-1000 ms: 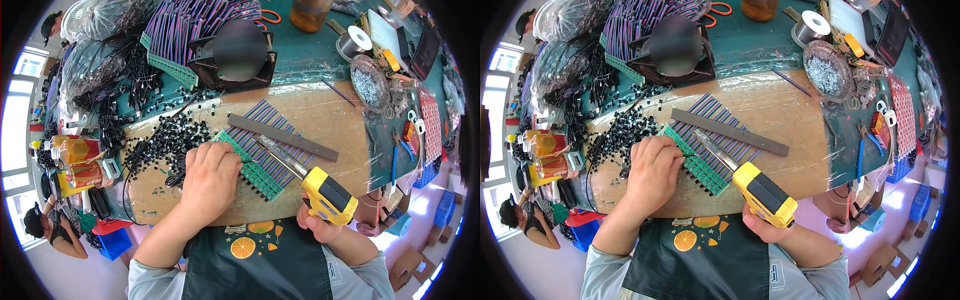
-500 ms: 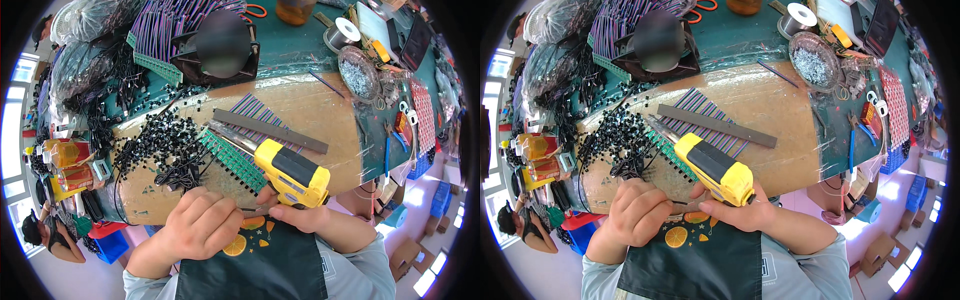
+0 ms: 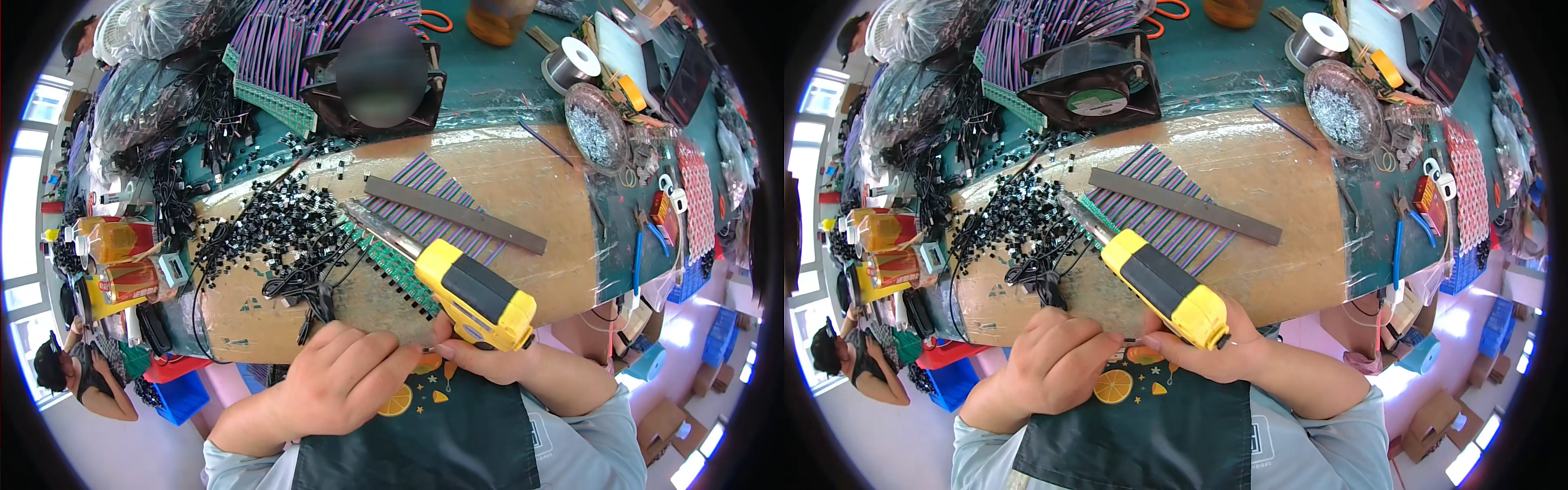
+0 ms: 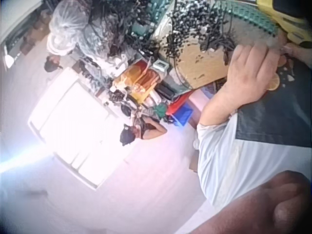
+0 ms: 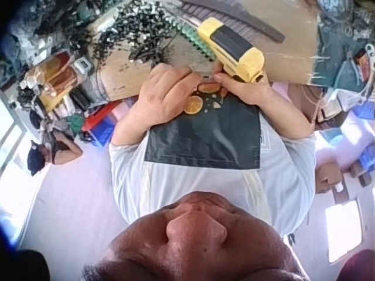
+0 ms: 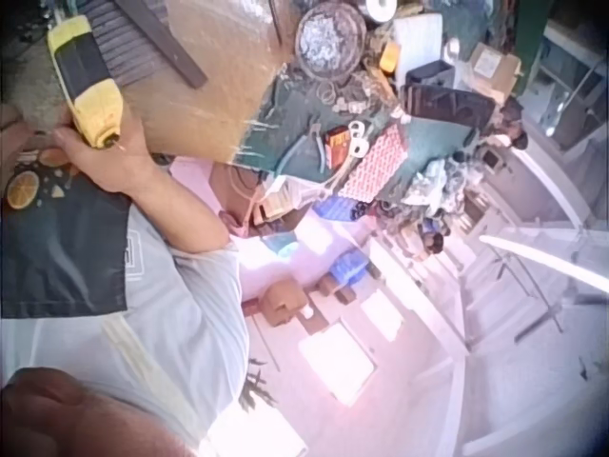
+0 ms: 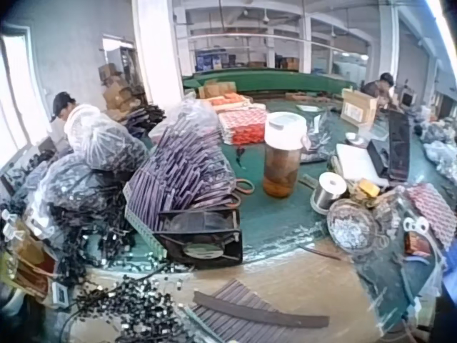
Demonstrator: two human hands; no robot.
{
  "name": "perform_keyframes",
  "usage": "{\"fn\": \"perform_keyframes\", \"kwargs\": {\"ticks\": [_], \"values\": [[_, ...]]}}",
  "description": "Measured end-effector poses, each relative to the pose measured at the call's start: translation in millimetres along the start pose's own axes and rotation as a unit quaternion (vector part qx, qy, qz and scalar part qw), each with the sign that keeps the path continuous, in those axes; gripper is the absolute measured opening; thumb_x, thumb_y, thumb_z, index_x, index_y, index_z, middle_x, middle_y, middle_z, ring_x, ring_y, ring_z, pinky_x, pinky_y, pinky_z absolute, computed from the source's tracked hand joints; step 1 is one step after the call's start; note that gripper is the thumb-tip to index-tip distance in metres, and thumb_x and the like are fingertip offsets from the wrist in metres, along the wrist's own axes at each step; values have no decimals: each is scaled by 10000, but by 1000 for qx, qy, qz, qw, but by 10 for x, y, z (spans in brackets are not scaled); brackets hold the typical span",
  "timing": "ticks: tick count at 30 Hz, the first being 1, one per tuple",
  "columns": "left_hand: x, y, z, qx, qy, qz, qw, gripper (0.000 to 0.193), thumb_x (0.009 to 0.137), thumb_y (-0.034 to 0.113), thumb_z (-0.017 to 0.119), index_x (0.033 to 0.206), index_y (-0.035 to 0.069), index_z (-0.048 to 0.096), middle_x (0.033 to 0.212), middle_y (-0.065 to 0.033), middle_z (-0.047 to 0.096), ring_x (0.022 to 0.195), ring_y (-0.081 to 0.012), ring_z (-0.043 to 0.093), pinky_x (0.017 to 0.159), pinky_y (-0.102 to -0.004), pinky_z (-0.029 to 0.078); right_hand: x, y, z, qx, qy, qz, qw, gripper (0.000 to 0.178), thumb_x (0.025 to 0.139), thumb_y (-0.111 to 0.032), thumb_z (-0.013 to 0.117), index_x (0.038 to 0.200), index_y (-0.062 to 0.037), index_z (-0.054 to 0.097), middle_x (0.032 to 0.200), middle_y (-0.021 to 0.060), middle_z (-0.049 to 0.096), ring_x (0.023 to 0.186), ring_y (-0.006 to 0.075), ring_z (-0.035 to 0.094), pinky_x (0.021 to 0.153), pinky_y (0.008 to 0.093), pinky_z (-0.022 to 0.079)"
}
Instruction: The person attaches wires and electronic components onto a circuit board by hand and solders them into place using a soldering iron.
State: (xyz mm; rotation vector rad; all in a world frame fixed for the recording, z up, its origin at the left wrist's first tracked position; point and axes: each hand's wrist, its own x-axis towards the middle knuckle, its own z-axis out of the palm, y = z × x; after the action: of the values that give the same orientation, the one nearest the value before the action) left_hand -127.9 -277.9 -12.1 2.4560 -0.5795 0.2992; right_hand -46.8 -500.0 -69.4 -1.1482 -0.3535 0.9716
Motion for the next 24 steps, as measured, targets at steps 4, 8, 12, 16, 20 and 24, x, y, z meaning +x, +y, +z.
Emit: {"fn": "perform_keyframes", "kwargs": {"ticks": [4,8,12,16,20,24], "values": [[49,121,-25,3,-37,-35,999,294,695,37,728,986,27,681,896,-62,613,695,-184,589,579,-321,452,-5,49,-3,-93,8,-39,995,324,857,-14,731,1140,-24,573,904,49,648,784,117,639,668,270,519],[105,229,-155,37,-93,-98,990,292,696,25,738,982,41,683,892,-56,614,725,-185,615,567,-319,466,-7,40,-69,-241,26,-71,967,317,833,-94,758,1096,-41,588,881,82,638,754,218,654,683,327,522],[94,-30,-189,96,-75,-148,981,241,737,73,645,977,51,644,927,-88,588,665,-218,592,550,-347,472,-41,13,-121,-270,73,-85,956,193,840,-63,718,993,-38,603,854,75,626,719,212,629,656,318,502],[171,-374,127,57,58,-206,975,80,846,20,680,924,27,664,897,-129,626,775,-314,641,658,-372,530,-116,40,-98,-132,97,-124,979,215,832,3,708,1013,-32,598,848,53,620,713,160,609,618,303,486],[178,-549,280,67,73,-226,969,96,839,30,693,933,44,677,898,-118,646,786,-308,650,673,-374,531,-249,90,-125,-104,103,-46,988,227,825,-2,731,1010,-35,604,834,38,626,689,133,597,599,284,477],[176,-592,307,71,68,-215,972,109,828,32,701,933,58,694,900,-93,664,793,-289,661,687,-374,534,-340,71,-193,-117,103,16,988,169,822,-5,737,937,-39,618,790,20,617,658,122,580,576,274,459]]}}
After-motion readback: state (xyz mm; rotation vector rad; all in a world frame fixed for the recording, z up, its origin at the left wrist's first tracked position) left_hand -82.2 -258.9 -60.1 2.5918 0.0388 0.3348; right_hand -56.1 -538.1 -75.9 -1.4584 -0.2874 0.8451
